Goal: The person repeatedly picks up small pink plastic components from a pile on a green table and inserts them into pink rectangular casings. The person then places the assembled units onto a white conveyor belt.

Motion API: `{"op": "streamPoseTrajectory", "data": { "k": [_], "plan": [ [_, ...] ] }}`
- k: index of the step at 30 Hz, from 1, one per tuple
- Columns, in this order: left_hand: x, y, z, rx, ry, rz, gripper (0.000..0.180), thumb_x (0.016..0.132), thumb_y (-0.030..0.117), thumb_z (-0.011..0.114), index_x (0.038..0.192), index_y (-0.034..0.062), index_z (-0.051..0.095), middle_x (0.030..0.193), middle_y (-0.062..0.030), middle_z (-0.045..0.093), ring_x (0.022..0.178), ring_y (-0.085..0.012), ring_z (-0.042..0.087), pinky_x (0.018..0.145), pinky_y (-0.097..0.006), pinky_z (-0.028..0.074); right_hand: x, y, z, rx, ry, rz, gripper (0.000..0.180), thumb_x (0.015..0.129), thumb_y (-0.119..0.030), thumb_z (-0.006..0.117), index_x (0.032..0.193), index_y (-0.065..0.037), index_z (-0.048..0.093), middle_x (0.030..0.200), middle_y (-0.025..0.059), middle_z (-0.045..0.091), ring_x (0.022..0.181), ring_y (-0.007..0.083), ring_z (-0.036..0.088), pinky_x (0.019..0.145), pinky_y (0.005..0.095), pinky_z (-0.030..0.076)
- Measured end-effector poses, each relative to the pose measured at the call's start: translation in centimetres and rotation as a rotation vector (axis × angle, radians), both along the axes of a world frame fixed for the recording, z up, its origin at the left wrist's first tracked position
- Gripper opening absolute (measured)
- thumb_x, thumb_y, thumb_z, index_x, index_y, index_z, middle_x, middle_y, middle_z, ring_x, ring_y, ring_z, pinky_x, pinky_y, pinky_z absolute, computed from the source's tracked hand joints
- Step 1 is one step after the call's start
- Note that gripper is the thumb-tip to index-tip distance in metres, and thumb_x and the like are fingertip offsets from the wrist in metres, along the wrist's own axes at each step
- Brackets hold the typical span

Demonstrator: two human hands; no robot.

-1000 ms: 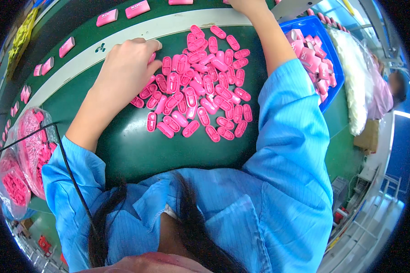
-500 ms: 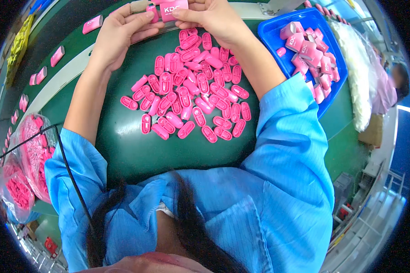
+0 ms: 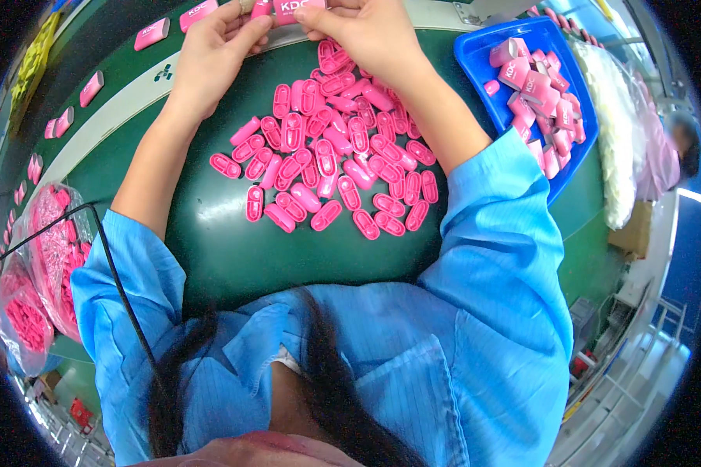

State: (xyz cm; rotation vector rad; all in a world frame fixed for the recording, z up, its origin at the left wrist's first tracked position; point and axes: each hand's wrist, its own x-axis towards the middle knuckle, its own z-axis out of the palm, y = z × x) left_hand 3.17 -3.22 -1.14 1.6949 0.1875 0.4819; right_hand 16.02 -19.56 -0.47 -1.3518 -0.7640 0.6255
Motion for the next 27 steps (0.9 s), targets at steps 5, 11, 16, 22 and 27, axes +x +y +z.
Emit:
{"op": "streamPoseTrajectory", "data": {
  "k": [5, 11, 16, 22, 27],
  "plan": [
    [0.0, -0.4, 0.4, -0.229, -0.029, -0.031, 0.037, 0.109, 0.007, 0.048, 0.144, -0.0029, 0.052, 0.121, -0.0098, 0.068, 0.108, -0.0138, 0.065, 0.097, -0.028, 0.052, 1.4, -0.8, -0.9, -0.07, 0.082, 0.013, 0.034, 0.098, -0.012, 0.071, 0.128, 0.001, 0.062, 0.112, 0.0103, 0.073, 0.095, 0.0148, 0.072, 0.087, 0.026, 0.058],
    [0.1, -1.2, -1.2, -0.14, -0.066, -0.026, 0.043, 0.109, 0.009, 0.048, 0.149, -0.0073, 0.045, 0.137, -0.014, 0.063, 0.126, -0.0169, 0.058, 0.11, -0.029, 0.043, 0.9, -0.5, -0.9, -0.015, 0.108, 0.031, 0.034, 0.099, -0.01, 0.07, 0.129, 0.003, 0.061, 0.115, 0.0119, 0.073, 0.098, 0.0168, 0.073, 0.089, 0.0264, 0.059],
    [-0.2, -1.3, -0.6, -0.012, -0.042, -0.056, 0.041, 0.109, 0.009, 0.049, 0.146, -0.0059, 0.047, 0.134, -0.012, 0.064, 0.123, -0.0156, 0.06, 0.108, -0.028, 0.044, 0.9, -0.9, -0.8, -0.001, 0.08, 0.013, 0.033, 0.099, -0.009, 0.07, 0.129, 0.002, 0.061, 0.117, 0.013, 0.073, 0.098, 0.0175, 0.073, 0.09, 0.027, 0.06],
    [-0.2, -1.7, -0.9, -0.238, -0.098, -0.027, 0.033, 0.108, 0.008, 0.049, 0.138, -0.0058, 0.052, 0.126, -0.0095, 0.067, 0.117, -0.0134, 0.062, 0.103, -0.027, 0.047, 0.8, -0.7, -0.5, -0.031, 0.056, 0.01, 0.034, 0.098, -0.009, 0.071, 0.129, 0.002, 0.061, 0.116, 0.0141, 0.073, 0.097, 0.0182, 0.074, 0.089, 0.0271, 0.06],
    [-0.5, -1.6, 0.1, -0.084, -0.059, -0.046, 0.032, 0.108, 0.006, 0.049, 0.137, -0.0059, 0.054, 0.123, -0.0098, 0.068, 0.112, -0.0138, 0.065, 0.1, -0.028, 0.049, 1.1, -0.8, -0.8, 0.001, 0.068, 0.026, 0.035, 0.097, -0.008, 0.071, 0.129, 0.003, 0.061, 0.116, 0.015, 0.073, 0.097, 0.0193, 0.074, 0.089, 0.0278, 0.06]
  ]
}}
